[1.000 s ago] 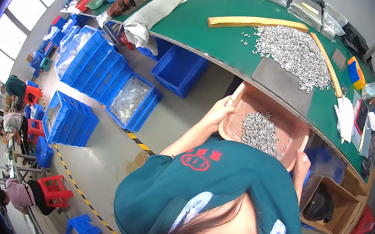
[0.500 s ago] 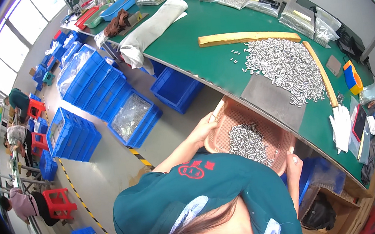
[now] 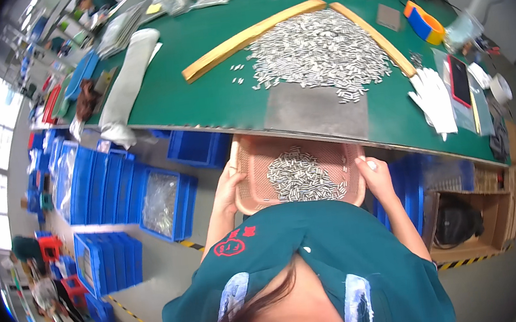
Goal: Sorting and inspecting small metal pins at a factory workbench.
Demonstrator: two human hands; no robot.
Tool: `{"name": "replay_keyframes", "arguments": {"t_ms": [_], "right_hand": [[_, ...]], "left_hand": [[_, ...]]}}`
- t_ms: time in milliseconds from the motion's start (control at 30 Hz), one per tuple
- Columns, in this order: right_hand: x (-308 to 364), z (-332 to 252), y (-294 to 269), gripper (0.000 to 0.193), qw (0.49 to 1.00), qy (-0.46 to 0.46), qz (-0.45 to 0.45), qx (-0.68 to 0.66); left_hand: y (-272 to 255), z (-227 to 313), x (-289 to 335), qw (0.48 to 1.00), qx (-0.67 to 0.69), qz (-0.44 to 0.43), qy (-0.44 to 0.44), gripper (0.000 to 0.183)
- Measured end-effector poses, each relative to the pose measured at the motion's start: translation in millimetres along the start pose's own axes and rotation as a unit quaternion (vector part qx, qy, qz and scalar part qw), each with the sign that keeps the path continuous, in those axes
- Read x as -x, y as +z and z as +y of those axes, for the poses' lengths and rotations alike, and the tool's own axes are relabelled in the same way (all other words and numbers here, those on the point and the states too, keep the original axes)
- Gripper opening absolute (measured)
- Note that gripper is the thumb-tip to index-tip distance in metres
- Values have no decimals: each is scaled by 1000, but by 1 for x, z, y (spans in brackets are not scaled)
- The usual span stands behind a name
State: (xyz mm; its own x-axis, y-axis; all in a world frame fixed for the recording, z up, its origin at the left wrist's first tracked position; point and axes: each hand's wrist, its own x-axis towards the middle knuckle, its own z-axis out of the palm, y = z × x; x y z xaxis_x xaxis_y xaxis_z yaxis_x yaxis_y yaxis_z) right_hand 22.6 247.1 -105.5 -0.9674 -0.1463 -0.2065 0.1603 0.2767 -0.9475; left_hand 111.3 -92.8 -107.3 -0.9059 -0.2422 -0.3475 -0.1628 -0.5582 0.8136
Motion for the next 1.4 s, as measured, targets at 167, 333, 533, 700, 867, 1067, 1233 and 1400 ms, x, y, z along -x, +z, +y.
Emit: {"name": "replay_keyframes", "arguments": {"t_ms": [167, 333, 533, 700, 867, 1067, 1233, 1400], "right_hand": [[9, -1, -11, 32, 1000, -2, 21, -5], [19, 4, -11, 29, 996, 74, 22, -52], [10, -5, -12, 30, 998, 54, 6, -14], [5, -4, -10, 33, 998, 61, 7, -24], [-5, 6, -14, 33, 998, 50, -8, 23], [-9, 20, -10, 18, 998, 29, 31, -46], [-17, 30, -20, 20, 999, 25, 21, 30], [-36, 33, -37, 25, 979, 123, -42, 159]], "left_hand": [[21, 2, 1, 999, -41, -11, -4, 50], [24, 4, 0, 998, -55, -17, -13, 52], [22, 2, -3, 998, -30, 28, -41, 51], [19, 0, -8, 996, -11, 31, -80, 54], [27, 11, -6, 995, -49, 47, -72, 56], [28, 10, -12, 994, -59, 51, -76, 59], [25, 11, -26, 995, -71, 27, -62, 48], [25, 32, -51, 982, -189, 28, 8, 34]]}}
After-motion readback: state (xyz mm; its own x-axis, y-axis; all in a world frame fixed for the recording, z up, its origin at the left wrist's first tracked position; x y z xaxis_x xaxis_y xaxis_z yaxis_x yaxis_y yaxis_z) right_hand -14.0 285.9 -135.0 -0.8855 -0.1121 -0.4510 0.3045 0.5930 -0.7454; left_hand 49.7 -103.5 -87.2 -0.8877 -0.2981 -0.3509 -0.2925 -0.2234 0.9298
